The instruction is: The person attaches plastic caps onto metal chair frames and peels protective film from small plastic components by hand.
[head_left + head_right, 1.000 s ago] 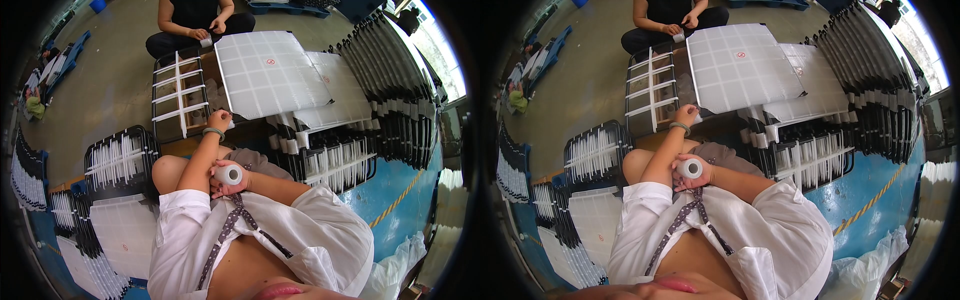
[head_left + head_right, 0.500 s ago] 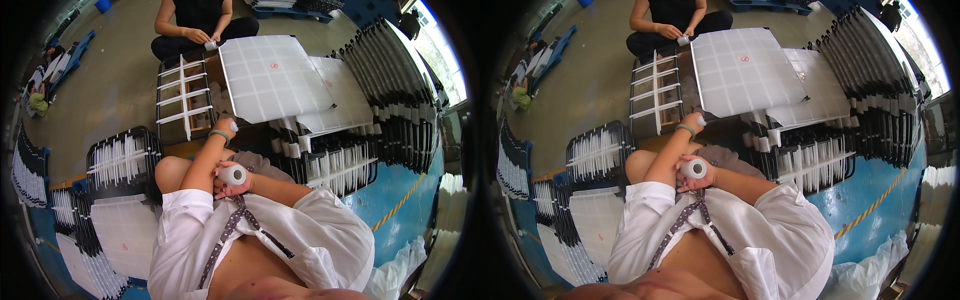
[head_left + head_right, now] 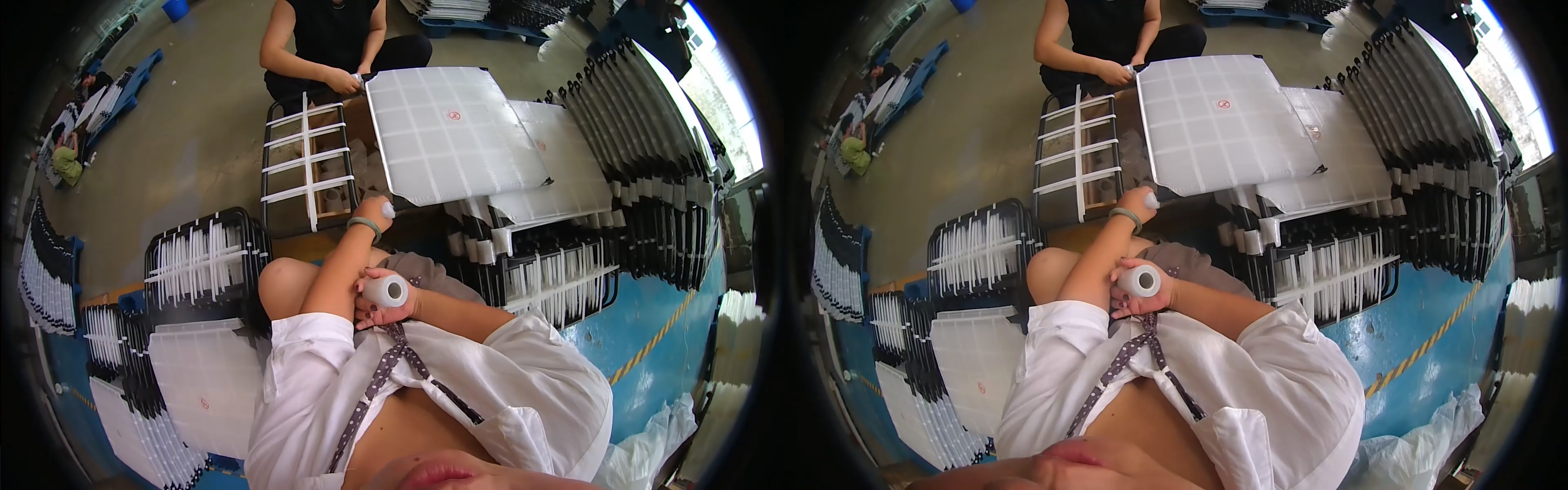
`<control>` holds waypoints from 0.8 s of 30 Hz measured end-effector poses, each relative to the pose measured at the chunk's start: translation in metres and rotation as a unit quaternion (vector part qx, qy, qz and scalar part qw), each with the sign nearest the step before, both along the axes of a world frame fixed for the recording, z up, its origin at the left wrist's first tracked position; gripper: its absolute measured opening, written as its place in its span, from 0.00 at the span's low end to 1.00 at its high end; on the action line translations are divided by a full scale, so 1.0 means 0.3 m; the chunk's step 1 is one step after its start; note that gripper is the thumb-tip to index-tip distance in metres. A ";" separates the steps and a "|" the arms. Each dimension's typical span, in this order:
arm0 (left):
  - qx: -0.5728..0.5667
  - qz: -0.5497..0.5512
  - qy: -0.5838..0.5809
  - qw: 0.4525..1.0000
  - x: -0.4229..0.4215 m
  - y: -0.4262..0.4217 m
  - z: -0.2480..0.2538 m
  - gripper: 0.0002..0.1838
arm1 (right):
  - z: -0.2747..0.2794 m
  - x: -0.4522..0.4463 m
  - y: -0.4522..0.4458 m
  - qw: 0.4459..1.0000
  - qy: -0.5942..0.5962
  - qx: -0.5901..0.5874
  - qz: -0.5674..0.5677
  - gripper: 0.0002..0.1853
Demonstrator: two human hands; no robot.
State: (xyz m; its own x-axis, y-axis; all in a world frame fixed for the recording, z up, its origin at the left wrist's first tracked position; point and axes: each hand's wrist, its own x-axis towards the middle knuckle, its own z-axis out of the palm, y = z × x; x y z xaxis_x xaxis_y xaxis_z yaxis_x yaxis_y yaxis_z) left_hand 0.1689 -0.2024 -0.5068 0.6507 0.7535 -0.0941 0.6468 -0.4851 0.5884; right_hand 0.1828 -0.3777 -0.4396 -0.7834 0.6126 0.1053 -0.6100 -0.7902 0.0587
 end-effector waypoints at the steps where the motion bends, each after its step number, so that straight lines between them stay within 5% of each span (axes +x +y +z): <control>1: -0.006 0.004 0.007 1.000 0.004 0.002 0.003 0.19 | -0.009 0.001 0.000 1.000 0.005 0.000 0.004 0.23; 24: 0.010 -0.001 -0.038 0.999 -0.007 0.004 0.017 0.20 | -0.014 0.000 0.003 1.000 0.017 -0.007 0.017 0.23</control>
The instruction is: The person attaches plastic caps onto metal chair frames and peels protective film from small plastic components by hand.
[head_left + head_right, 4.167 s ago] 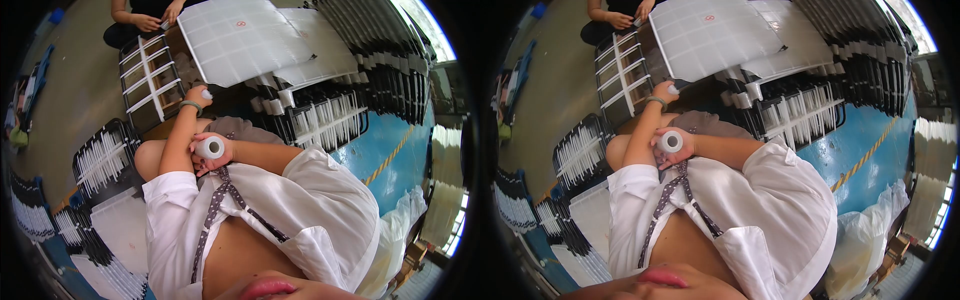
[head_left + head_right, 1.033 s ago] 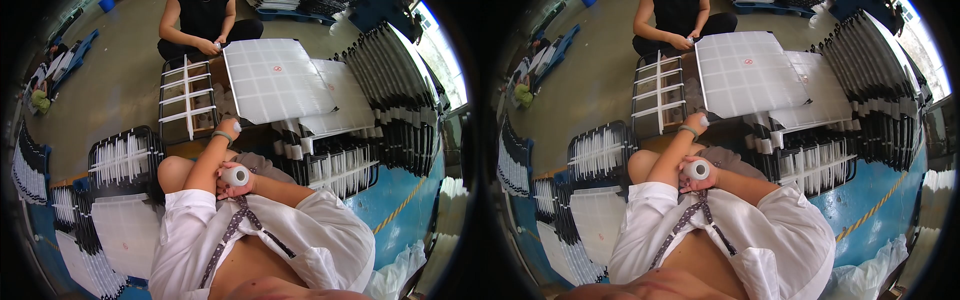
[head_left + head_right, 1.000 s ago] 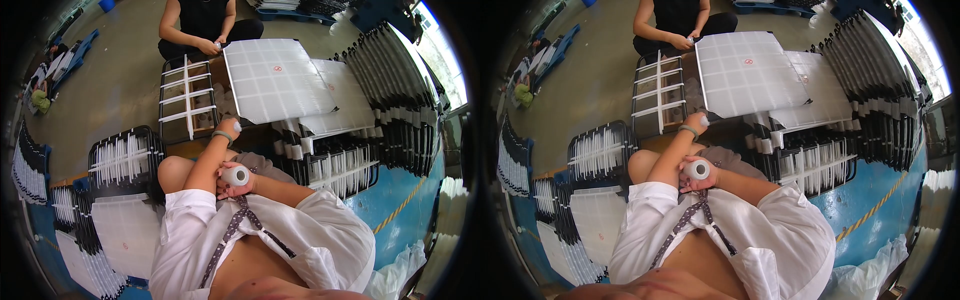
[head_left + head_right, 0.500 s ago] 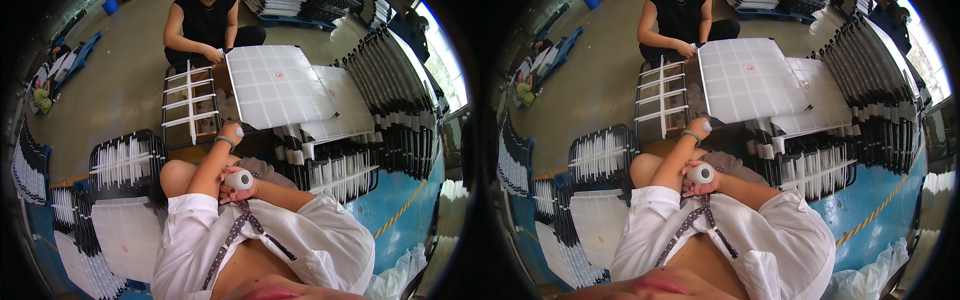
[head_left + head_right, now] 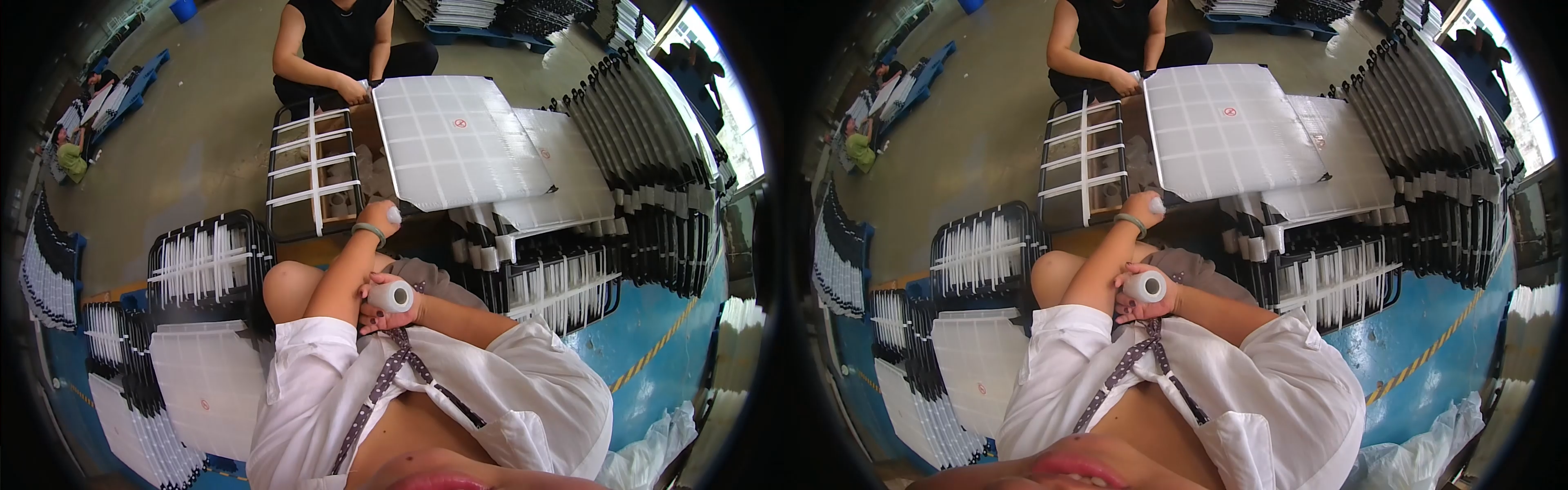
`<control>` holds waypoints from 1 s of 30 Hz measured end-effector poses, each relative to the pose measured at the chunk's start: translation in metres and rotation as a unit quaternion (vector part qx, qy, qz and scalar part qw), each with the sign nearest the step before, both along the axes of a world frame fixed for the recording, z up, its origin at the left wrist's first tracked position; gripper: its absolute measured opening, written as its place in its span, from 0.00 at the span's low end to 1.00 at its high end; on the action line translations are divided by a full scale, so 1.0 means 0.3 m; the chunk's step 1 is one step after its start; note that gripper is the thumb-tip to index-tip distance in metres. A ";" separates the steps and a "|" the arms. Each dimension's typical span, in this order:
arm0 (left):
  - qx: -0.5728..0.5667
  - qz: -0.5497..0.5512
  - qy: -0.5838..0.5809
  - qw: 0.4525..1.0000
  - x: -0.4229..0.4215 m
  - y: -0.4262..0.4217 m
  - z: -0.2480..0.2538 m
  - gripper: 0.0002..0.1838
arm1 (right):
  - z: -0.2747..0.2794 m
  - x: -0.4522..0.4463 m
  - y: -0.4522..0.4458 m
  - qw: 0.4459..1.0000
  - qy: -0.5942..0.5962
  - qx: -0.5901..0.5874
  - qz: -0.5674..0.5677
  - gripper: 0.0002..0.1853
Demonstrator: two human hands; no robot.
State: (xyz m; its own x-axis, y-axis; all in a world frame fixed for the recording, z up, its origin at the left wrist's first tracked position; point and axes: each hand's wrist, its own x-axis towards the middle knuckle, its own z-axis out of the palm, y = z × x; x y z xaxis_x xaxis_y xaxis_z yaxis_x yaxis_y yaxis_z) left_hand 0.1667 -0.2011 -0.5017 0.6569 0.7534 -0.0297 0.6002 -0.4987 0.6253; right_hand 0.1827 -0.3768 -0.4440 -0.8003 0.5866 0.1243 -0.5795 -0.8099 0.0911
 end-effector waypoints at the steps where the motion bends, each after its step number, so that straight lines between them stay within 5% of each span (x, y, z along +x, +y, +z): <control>1: -0.007 0.002 0.000 1.000 0.001 0.001 -0.001 0.21 | -0.005 0.000 0.001 1.000 0.001 0.010 0.000 0.23; 30: -0.039 0.007 0.063 0.997 0.015 0.008 -0.024 0.25 | -0.002 0.000 0.002 1.000 -0.007 0.018 -0.005 0.23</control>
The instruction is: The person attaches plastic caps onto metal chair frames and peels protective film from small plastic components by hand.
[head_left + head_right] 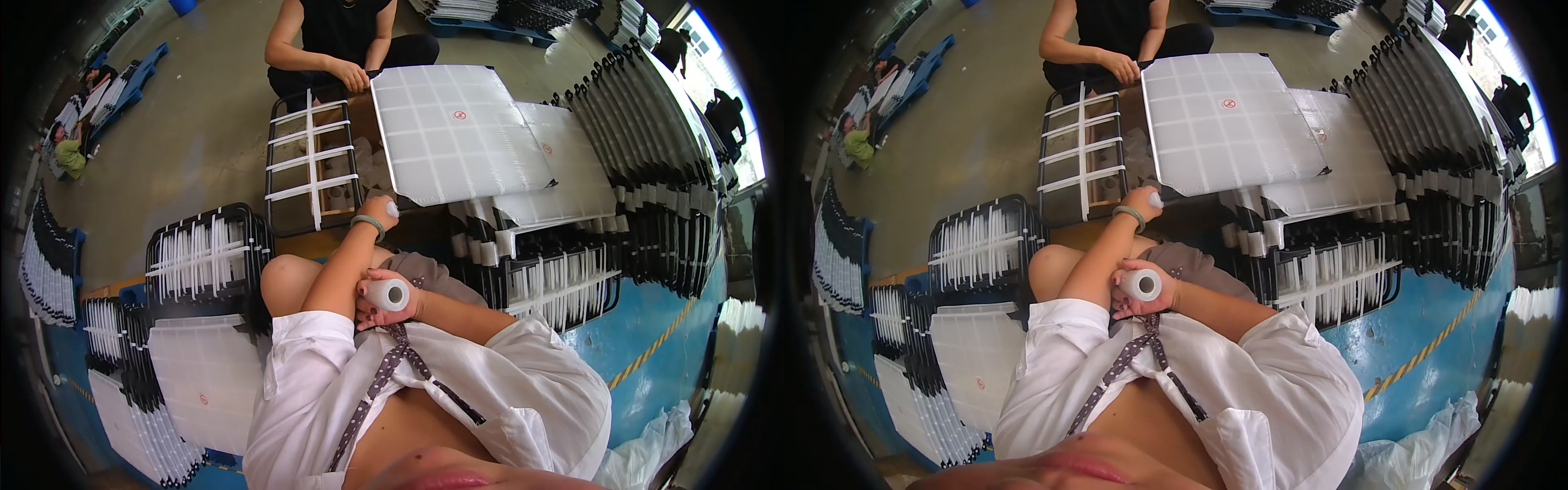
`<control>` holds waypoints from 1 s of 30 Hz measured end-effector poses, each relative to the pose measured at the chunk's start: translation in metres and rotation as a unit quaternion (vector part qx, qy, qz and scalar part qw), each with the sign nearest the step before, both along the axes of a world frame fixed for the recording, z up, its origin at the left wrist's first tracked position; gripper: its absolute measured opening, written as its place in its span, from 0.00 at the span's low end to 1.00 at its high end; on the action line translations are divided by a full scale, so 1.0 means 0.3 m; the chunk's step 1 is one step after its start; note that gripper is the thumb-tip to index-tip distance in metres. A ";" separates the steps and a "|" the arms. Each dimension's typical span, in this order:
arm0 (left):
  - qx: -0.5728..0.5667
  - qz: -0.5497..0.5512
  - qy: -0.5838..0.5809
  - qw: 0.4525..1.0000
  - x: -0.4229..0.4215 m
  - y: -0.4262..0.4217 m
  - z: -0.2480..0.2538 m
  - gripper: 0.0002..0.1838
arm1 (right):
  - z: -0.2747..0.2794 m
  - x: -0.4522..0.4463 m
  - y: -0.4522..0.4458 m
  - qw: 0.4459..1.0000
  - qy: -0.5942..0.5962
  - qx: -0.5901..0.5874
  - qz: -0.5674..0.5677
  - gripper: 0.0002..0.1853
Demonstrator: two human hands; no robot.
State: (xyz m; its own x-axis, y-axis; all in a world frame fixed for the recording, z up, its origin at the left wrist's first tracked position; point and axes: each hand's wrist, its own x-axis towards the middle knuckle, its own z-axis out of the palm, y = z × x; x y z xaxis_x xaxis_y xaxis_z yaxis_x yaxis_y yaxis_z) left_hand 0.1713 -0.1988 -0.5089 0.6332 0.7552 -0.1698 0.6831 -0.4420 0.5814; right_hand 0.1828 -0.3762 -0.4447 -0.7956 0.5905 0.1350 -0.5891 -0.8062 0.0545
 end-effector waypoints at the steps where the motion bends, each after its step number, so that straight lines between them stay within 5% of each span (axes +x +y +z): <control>1: -0.005 0.001 -0.002 1.000 0.000 0.000 0.003 0.25 | 0.000 0.001 0.000 1.000 -0.003 0.001 0.000 0.23; 30: -0.023 -0.006 -0.026 0.999 -0.010 0.003 -0.016 0.28 | -0.010 0.002 -0.003 1.000 -0.020 -0.001 0.004 0.24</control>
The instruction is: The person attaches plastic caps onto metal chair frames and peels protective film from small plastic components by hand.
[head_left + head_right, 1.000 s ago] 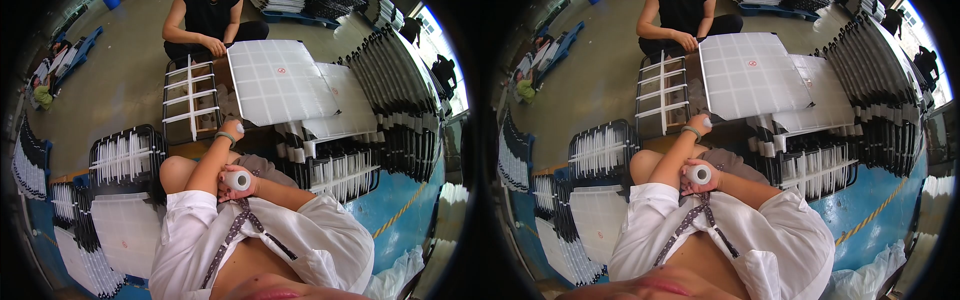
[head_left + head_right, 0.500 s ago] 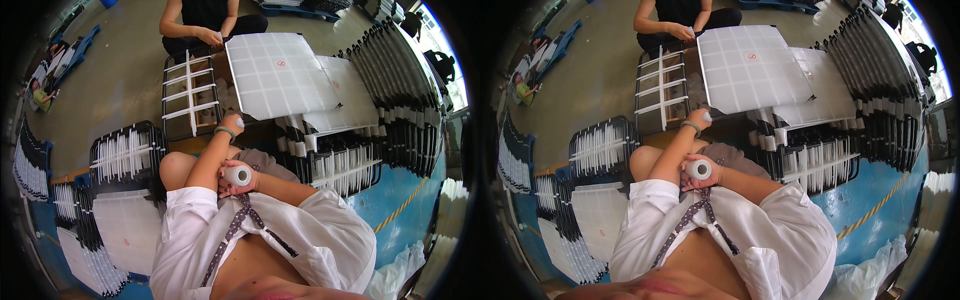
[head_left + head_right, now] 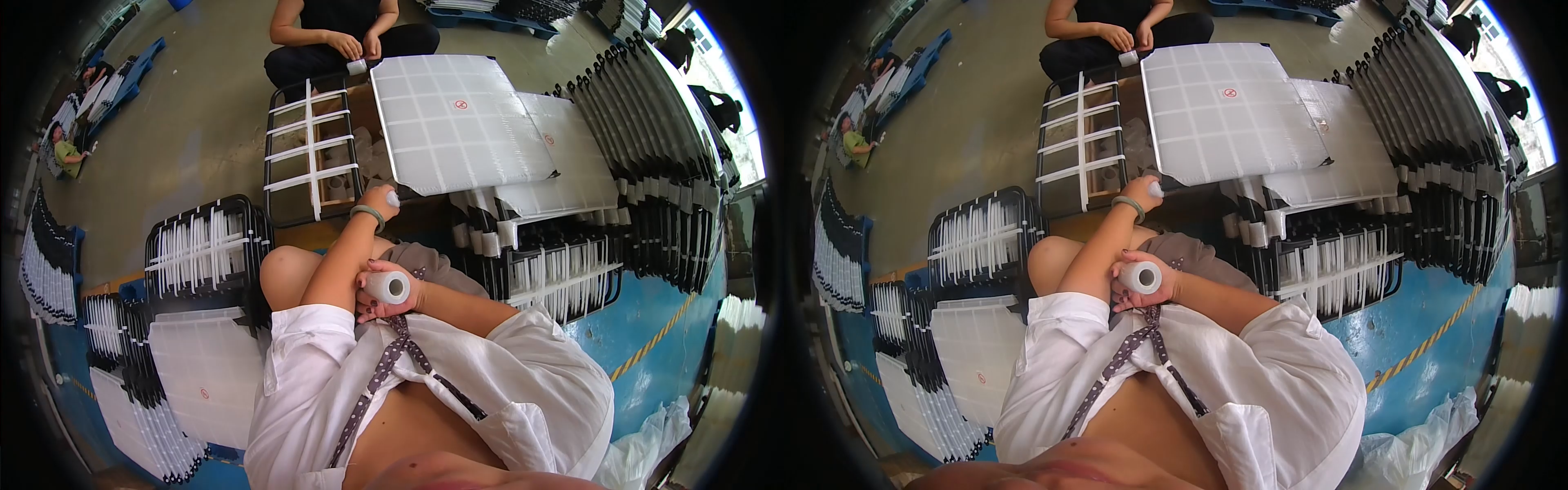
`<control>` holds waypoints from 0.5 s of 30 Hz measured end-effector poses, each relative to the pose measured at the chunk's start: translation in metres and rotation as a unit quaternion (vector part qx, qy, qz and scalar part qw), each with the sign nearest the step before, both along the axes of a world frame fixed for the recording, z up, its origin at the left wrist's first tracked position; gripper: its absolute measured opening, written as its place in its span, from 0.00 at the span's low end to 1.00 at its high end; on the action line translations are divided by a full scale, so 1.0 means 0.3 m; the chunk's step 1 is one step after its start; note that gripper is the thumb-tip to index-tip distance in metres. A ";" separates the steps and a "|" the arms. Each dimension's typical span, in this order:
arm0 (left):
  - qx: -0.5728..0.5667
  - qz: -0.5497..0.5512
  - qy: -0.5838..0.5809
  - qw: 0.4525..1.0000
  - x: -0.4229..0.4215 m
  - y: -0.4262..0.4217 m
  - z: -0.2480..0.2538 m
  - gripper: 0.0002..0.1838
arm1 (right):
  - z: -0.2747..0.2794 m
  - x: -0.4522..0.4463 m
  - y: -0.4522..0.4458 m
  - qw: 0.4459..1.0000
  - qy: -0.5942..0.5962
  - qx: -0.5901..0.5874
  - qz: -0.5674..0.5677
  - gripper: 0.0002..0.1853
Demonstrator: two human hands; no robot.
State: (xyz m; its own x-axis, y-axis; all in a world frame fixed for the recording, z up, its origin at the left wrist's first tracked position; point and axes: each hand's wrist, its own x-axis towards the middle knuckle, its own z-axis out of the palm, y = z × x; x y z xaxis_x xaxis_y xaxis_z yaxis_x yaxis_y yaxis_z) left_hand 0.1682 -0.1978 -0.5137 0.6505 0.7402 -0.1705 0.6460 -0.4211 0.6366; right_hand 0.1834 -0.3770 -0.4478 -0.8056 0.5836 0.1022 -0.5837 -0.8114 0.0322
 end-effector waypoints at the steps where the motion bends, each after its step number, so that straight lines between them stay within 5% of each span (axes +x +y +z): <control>1: -0.003 0.000 -0.003 1.000 0.001 0.004 -0.010 0.28 | 0.000 0.000 0.001 1.000 -0.002 0.002 -0.002 0.24; 15: 0.018 0.072 -0.121 0.990 0.004 -0.012 0.019 0.27 | 0.012 -0.004 -0.005 1.000 0.004 -0.014 -0.004 0.25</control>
